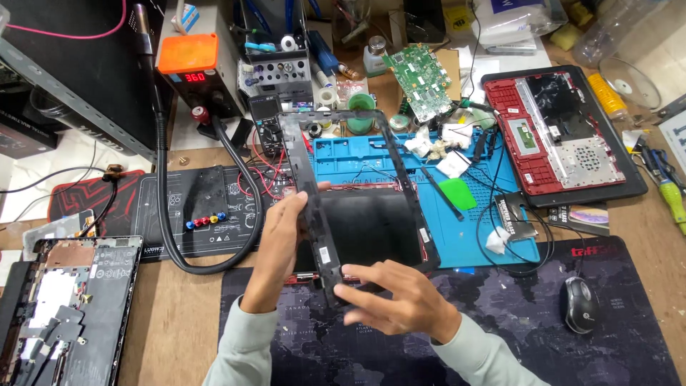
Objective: Repairing a laptop screen by prying the bezel and repositioning the LCD panel
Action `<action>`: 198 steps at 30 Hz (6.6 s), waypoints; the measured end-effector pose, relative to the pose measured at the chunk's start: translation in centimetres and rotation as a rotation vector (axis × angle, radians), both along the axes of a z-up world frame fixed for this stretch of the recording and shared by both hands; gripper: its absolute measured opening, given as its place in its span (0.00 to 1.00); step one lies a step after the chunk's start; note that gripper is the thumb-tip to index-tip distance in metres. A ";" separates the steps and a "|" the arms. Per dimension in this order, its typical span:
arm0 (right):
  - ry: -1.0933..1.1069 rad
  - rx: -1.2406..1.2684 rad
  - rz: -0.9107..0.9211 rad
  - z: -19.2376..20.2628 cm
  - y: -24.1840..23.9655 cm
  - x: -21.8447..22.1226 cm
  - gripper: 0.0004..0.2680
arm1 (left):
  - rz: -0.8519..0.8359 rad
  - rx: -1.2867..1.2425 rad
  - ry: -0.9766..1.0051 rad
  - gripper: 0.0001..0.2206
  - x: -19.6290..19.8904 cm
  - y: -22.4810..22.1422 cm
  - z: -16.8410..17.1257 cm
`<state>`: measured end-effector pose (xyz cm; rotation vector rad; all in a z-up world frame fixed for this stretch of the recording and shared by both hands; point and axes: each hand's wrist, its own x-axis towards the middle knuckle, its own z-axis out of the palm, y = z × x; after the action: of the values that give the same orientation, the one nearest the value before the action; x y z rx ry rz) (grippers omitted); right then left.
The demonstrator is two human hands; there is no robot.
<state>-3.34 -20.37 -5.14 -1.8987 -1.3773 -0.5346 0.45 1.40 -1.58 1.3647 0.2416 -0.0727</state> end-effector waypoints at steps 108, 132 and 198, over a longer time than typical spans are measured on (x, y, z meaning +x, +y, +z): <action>0.059 0.223 -1.260 -4.4 -25.1 14.3 0.06 | -0.474 0.036 -0.234 0.17 10.4 -25.0 -5.8; 0.318 -0.248 -1.017 -10.0 -8.1 11.9 0.07 | -0.429 1.199 -0.580 0.24 2.3 -5.5 -15.1; 0.219 -0.161 -0.773 -10.9 -8.5 12.5 0.12 | 0.347 0.890 -0.691 0.09 9.2 6.7 -15.4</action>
<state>9.13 -28.90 -16.06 -2.5205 -0.5199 -0.5579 9.68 8.13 -16.93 2.1038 -0.1024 0.8777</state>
